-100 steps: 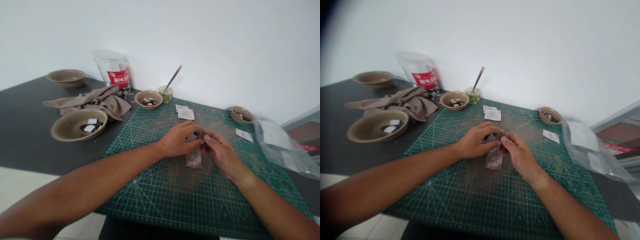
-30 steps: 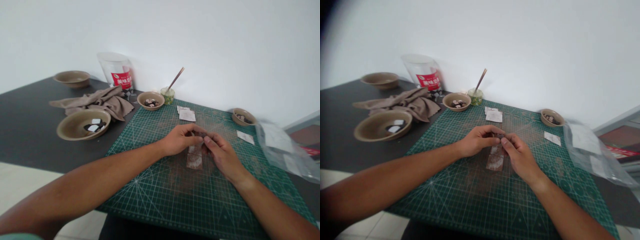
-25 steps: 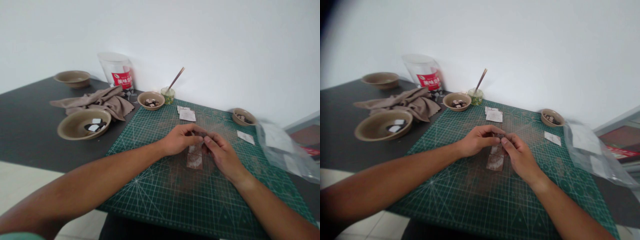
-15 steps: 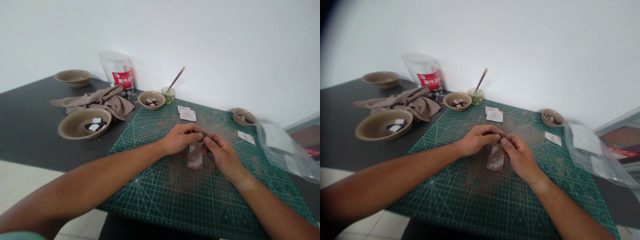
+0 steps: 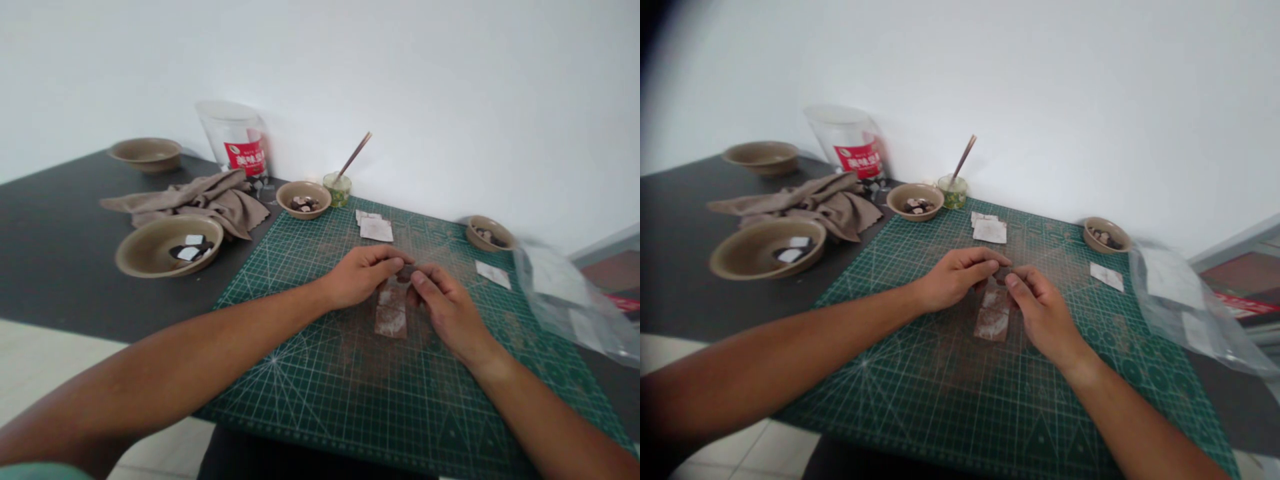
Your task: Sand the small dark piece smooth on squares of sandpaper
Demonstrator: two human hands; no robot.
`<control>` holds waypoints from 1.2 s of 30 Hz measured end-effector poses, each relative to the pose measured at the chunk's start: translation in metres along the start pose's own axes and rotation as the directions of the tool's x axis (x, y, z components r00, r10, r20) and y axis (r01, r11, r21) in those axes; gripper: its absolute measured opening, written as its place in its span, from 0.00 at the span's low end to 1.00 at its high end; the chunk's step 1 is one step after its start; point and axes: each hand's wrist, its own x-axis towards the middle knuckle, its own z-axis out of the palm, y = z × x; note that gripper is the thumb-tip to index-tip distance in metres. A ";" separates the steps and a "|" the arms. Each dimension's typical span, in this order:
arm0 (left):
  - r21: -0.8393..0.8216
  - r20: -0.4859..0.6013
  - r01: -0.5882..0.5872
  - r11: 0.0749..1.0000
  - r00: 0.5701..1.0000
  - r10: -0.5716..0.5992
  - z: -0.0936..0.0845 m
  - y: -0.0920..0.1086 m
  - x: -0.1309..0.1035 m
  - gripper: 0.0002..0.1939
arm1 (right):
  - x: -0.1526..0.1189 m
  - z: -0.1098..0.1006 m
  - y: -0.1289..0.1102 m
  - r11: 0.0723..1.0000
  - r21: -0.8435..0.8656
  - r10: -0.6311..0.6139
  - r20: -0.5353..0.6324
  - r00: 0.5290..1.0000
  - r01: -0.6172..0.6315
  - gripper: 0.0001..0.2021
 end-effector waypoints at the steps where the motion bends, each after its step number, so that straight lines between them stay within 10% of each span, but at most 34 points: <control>1: -0.007 0.001 -0.002 1.000 1.000 0.002 0.000 0.000 0.000 0.13 | 0.000 0.000 0.000 1.000 0.003 0.001 -0.001 1.000 -0.001 0.12; 18: 0.209 -0.173 0.099 0.973 0.983 -0.062 -0.003 0.002 0.003 0.18 | 0.001 -0.001 -0.002 1.000 0.026 0.005 -0.013 1.000 -0.005 0.12; 36: 0.120 -0.047 0.025 0.992 0.999 -0.019 0.002 0.002 -0.001 0.15 | 0.002 -0.001 0.006 0.992 0.125 0.026 -0.016 1.000 -0.024 0.13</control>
